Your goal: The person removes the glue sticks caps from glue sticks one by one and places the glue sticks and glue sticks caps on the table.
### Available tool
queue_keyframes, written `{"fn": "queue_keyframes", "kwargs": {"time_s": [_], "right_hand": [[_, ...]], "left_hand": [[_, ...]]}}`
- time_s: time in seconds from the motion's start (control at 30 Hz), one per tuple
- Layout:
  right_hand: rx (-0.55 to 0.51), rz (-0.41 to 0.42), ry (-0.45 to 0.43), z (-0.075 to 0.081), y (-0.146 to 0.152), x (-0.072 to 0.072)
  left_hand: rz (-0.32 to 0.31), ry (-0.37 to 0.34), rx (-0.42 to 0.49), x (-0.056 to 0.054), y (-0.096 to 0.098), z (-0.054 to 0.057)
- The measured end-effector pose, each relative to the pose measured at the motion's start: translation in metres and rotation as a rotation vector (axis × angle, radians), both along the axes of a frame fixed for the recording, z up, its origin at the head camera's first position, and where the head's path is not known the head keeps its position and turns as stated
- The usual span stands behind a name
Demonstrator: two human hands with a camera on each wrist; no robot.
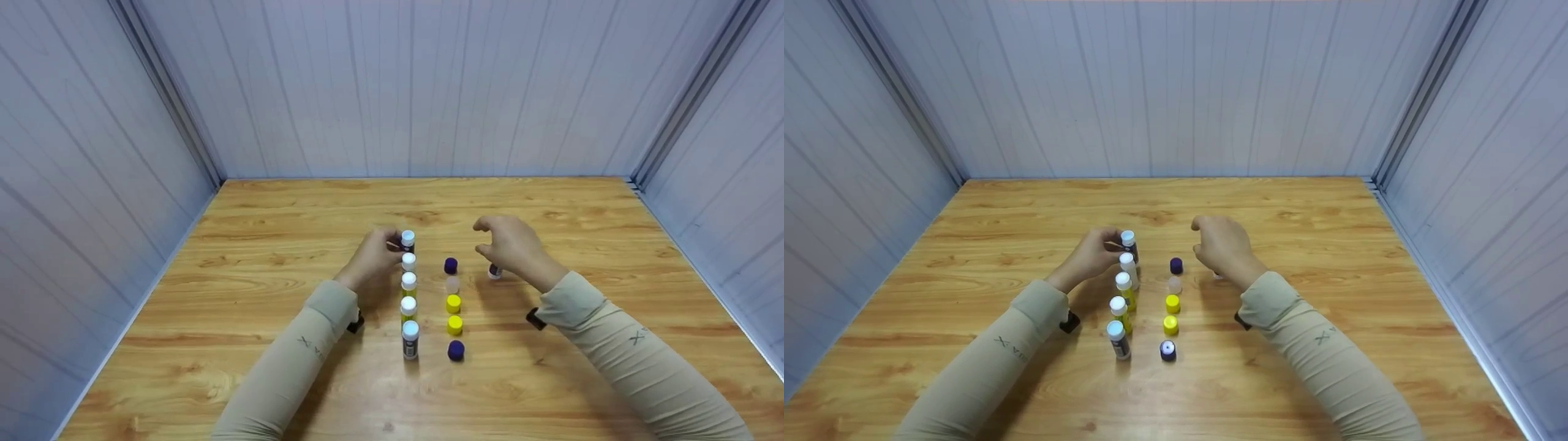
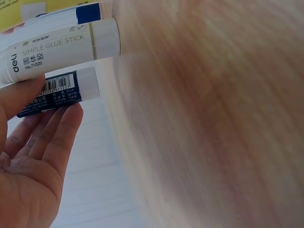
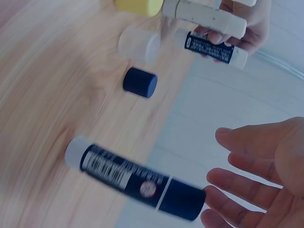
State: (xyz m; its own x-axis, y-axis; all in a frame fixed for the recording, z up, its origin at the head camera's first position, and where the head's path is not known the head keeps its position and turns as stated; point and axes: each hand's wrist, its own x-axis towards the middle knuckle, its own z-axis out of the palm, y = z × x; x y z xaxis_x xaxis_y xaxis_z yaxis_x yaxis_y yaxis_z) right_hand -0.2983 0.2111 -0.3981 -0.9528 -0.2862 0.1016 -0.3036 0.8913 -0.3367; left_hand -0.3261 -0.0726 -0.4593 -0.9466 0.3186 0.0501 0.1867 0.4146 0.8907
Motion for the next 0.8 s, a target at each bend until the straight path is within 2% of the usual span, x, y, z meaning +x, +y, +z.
{"fn": "queue_keyframes", "kwargs": {"time_s": [0.3,0.8], "right_hand": [[-0.009,-0.006,-0.102,-0.001,0.020,0.001],[-0.003,-0.034,-0.193,-0.003,0.037,-0.001]], "left_hand": [[0.021,-0.116,0.001,0.002,0.001,-0.002],[-0.004,-0.120,-0.021,-0.001,-0.001,-0.006]]}}
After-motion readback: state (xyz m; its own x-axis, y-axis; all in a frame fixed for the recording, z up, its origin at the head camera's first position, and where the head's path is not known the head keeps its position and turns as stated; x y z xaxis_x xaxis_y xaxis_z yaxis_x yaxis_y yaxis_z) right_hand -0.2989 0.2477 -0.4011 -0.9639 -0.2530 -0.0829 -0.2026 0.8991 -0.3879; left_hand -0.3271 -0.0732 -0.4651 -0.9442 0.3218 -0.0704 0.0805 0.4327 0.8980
